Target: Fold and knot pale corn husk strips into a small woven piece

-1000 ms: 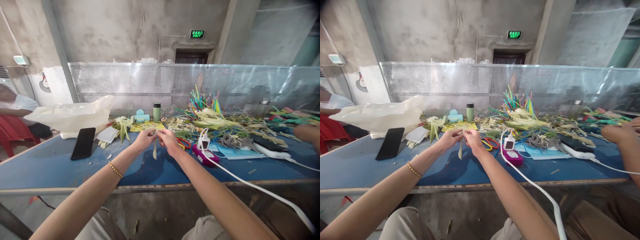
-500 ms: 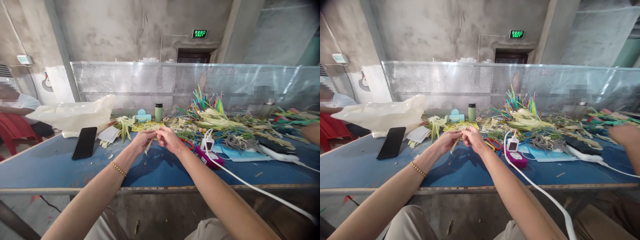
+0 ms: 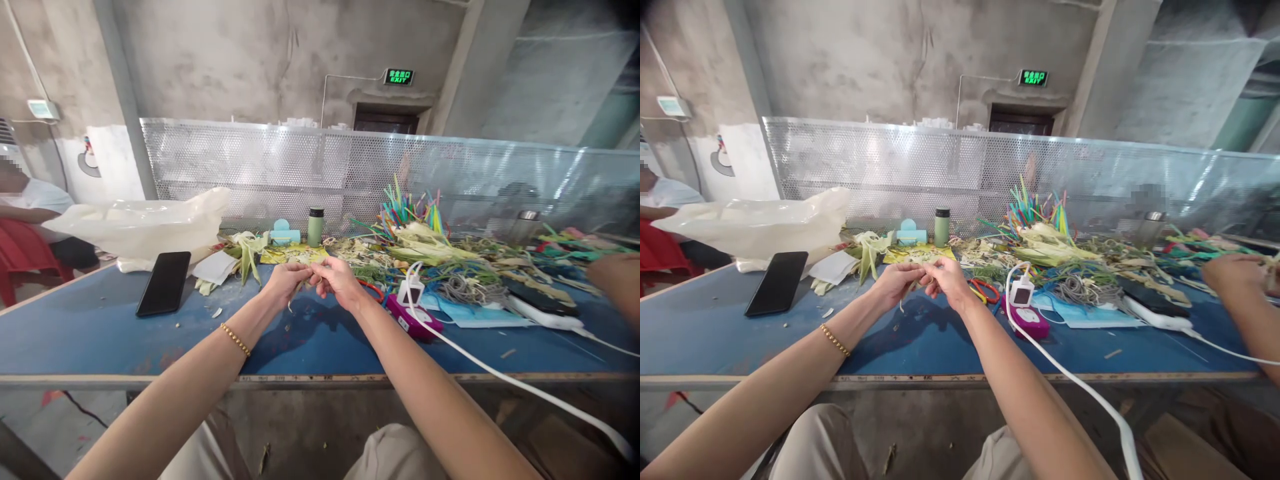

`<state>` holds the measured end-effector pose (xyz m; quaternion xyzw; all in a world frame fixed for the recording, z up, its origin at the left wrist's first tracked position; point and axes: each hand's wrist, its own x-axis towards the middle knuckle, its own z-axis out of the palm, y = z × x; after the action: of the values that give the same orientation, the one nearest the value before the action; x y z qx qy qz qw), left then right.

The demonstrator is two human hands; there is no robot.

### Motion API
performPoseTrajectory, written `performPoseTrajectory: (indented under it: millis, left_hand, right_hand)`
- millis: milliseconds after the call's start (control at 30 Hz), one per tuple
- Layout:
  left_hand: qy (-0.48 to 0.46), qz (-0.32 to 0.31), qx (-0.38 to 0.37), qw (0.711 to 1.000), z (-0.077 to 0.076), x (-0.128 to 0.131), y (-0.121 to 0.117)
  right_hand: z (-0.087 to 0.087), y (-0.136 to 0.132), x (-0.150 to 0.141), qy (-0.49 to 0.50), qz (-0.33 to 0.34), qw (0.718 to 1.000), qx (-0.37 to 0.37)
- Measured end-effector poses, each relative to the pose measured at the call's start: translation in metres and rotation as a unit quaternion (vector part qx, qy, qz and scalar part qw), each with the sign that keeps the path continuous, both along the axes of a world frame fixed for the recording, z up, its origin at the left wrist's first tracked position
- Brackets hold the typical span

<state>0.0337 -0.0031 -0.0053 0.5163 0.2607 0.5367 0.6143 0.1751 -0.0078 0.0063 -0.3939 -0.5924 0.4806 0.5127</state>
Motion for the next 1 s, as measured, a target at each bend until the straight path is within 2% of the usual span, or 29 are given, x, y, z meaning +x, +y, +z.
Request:
performPoseTrajectory:
  millis: [100,167,233,267,300,333,400,467,533,633,733,900,1000]
  left_hand:
    - [0.022,0.044,0.016,0.999,-0.001,0.000,0.002]
    - [0.044,0.074,0.006,0.996,0.000,-0.001,0.002]
    - [0.063,0.088,0.004,0.994,0.001,-0.001,0.000]
    - [0.070,0.086,0.008,0.994,0.002,-0.001,-0.001]
    - [0.078,0.080,0.014,0.994,0.003,-0.001,-0.003]
    - [0.087,0.073,0.019,0.993,0.003,0.000,-0.004]
    - [0.105,0.058,0.025,0.992,0.004,0.000,-0.007]
    - [0.117,0.046,0.025,0.992,0.003,0.000,-0.008]
    - [0.120,0.030,0.021,0.992,0.003,0.000,-0.008]
    - [0.119,0.001,0.013,0.993,0.002,-0.002,-0.007]
    - [0.132,-0.019,0.009,0.991,0.003,-0.005,-0.006]
    - [0.169,-0.041,0.024,0.984,0.004,-0.007,-0.008]
    - [0.190,-0.030,0.035,0.981,0.006,-0.007,-0.009]
  right_hand:
    - [0.000,0.005,0.004,-0.058,-0.060,0.997,0.000]
    - [0.002,0.010,0.010,-0.124,-0.154,0.979,0.040]
    - [0.005,0.013,0.016,-0.193,-0.277,0.928,0.157]
    - [0.006,0.013,0.018,-0.218,-0.310,0.900,0.213]
    - [0.007,0.013,0.020,-0.239,-0.303,0.886,0.256]
    - [0.008,0.012,0.021,-0.256,-0.273,0.884,0.279]
    - [0.008,0.009,0.020,-0.266,-0.166,0.911,0.268]
    - [0.007,0.006,0.017,-0.229,-0.067,0.947,0.215]
    - [0.006,0.005,0.016,-0.162,-0.021,0.972,0.169]
    - [0.006,0.004,0.015,-0.083,-0.013,0.989,0.125]
    - [0.007,0.003,0.016,-0.062,-0.005,0.992,0.114]
    - [0.009,0.001,0.016,-0.090,0.000,0.983,0.160]
    - [0.010,0.001,0.016,-0.091,-0.010,0.975,0.204]
